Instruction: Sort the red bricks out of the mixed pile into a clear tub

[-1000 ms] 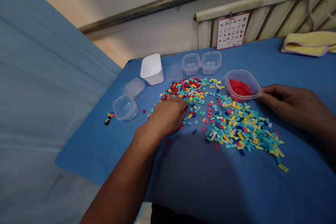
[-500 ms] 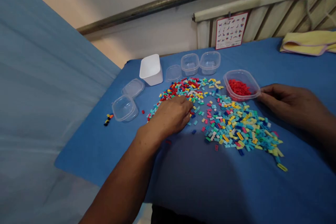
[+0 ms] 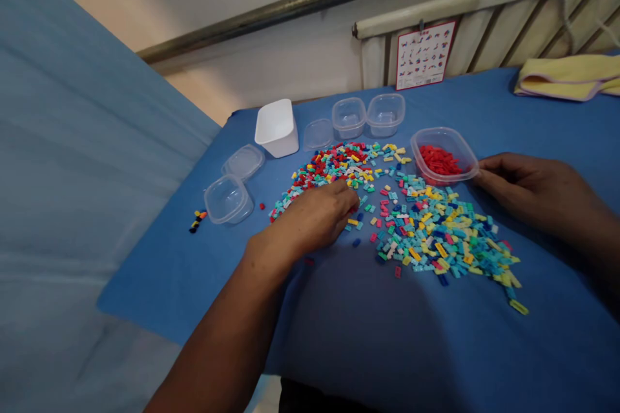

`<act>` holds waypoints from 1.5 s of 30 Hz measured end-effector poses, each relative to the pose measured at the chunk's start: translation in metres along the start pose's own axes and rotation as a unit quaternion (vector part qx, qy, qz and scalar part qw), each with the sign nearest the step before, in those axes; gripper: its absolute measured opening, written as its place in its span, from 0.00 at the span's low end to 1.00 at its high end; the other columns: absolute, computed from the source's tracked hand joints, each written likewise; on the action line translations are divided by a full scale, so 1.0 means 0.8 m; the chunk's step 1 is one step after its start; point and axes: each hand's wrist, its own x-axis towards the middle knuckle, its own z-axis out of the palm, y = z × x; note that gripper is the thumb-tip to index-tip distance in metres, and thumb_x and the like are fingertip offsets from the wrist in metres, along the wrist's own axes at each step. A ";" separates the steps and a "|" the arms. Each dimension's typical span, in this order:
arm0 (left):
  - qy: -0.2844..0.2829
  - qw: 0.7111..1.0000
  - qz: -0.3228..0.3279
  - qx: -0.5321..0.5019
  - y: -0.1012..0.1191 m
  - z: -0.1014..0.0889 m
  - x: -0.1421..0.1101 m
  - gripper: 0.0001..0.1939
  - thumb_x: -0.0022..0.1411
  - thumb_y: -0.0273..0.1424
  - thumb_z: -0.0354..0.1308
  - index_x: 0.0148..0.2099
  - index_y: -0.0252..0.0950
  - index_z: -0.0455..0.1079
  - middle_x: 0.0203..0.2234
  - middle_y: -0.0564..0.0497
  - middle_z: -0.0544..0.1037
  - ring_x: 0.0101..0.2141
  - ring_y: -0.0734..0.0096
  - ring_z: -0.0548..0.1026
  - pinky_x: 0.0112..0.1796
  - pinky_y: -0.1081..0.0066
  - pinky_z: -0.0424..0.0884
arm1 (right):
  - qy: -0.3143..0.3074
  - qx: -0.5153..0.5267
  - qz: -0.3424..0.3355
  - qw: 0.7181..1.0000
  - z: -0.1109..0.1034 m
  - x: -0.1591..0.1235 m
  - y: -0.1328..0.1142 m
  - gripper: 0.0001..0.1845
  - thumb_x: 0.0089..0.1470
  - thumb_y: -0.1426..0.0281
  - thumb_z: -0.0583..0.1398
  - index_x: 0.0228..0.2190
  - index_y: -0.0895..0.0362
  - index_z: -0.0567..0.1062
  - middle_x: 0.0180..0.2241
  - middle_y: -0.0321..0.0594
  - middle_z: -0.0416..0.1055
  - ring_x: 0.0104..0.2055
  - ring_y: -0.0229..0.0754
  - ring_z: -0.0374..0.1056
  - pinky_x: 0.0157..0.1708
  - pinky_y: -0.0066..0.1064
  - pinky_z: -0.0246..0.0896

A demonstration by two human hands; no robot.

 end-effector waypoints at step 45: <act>0.002 1.000 -0.015 0.019 -0.003 -0.001 0.021 0.08 0.67 0.24 0.56 0.43 0.36 0.77 0.42 0.44 0.82 0.42 0.61 0.79 0.43 0.65 0.72 | -0.007 0.023 -0.057 0.998 0.008 0.006 0.022 0.25 0.65 0.48 0.62 0.45 0.54 0.86 0.36 0.42 0.85 0.34 0.46 0.74 0.35 0.36 0.63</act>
